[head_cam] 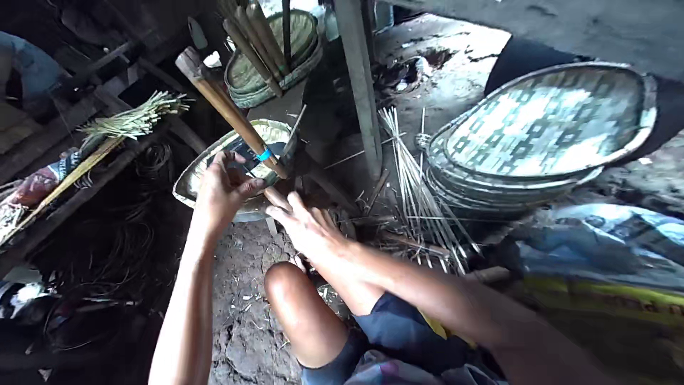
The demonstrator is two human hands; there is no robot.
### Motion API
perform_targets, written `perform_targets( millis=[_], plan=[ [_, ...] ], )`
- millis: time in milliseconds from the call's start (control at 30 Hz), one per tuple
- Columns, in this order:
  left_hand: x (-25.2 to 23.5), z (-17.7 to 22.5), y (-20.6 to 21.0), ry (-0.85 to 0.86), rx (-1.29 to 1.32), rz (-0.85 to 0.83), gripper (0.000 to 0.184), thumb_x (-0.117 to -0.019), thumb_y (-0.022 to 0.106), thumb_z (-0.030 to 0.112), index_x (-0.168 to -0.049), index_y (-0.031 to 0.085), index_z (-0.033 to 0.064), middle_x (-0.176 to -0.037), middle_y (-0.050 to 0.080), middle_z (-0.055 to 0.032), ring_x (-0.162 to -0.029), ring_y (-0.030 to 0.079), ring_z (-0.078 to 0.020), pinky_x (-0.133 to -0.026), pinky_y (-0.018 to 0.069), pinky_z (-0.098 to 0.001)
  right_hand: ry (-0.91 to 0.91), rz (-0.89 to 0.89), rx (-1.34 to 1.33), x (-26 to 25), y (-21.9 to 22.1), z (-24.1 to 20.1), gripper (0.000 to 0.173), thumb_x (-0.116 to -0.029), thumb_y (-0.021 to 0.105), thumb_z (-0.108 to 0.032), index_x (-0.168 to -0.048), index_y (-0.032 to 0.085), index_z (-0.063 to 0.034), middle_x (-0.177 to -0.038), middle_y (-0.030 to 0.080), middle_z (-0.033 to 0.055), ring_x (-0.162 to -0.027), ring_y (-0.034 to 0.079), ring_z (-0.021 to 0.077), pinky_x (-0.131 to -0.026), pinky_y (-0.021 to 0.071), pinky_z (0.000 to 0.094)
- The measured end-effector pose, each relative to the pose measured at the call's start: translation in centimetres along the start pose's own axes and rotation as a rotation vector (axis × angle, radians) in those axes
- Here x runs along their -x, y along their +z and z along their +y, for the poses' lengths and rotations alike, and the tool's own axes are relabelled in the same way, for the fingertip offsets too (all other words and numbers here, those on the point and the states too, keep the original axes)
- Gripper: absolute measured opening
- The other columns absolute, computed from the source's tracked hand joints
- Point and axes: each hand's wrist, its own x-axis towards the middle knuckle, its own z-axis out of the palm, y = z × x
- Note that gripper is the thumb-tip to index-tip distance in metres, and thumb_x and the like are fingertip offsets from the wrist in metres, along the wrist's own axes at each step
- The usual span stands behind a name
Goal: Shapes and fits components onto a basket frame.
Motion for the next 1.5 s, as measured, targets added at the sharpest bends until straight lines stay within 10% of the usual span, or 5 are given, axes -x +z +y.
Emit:
perform_targets(
  millis=[200,700,867,1300,1500],
  plan=[
    [3.0,-3.0,4.9,0.066,0.211,0.293,0.044,-0.1021,0.060,0.023,-0.142,0.046,0.0103,-0.104,0.071,0.0021,-0.083,0.064,-0.0025,-0.081,0.0514,-0.0286,-0.011,-0.194,-1.565,-0.5,1.6,2.0,0.031,-0.1024,0.035,-0.020,-0.114,0.063,-0.0140,-0.067,0.058,-0.0049,-0.045,0.050,-0.0004,-0.043,0.0454,0.0154],
    [3.7,-6.8,3.9,0.229,0.290,0.304,0.030,-0.0991,0.061,0.018,-0.125,0.050,0.0066,-0.101,0.070,0.0060,-0.094,0.061,0.0009,-0.095,0.0412,-0.0299,-0.367,0.117,-0.703,-1.3,7.3,1.0,0.025,-0.1036,0.055,-0.022,-0.112,0.069,-0.0031,-0.094,0.071,0.0114,-0.079,0.068,0.0137,-0.072,0.0562,0.0285],
    [3.7,-7.0,3.5,0.332,0.210,0.312,0.023,-0.1044,0.057,0.022,-0.116,0.067,0.0043,-0.106,0.070,0.0026,-0.104,0.058,-0.0018,-0.103,0.0363,-0.0323,-0.241,-0.224,-2.034,-1.4,4.7,-0.3,0.035,-0.1011,0.053,-0.053,-0.100,0.071,-0.0232,-0.074,0.070,-0.0020,-0.054,0.065,0.0039,-0.047,0.0518,0.0179],
    [3.7,-6.7,3.8,0.341,0.178,0.347,0.023,-0.1024,0.059,0.020,-0.108,0.074,0.0031,-0.101,0.072,-0.0008,-0.102,0.059,-0.0065,-0.103,0.0344,-0.0352,0.117,-0.245,-1.564,1.8,2.4,-0.4,0.020,-0.1072,0.039,-0.018,-0.112,0.059,-0.0155,-0.069,0.052,-0.0089,-0.046,0.044,-0.0013,-0.041,0.0403,0.0145],
    [5.7,-6.9,5.6,0.263,0.487,0.793,0.023,-0.1034,0.059,0.022,-0.121,0.069,0.0121,-0.124,0.070,0.0036,-0.120,0.063,-0.0101,-0.102,0.0525,-0.0318,-0.053,0.065,-0.527,8.2,2.1,8.5,0.025,-0.0994,0.057,-0.020,-0.112,0.077,-0.0131,-0.117,0.069,0.0117,-0.108,0.066,0.0177,-0.091,0.0562,0.0359]
  ],
)
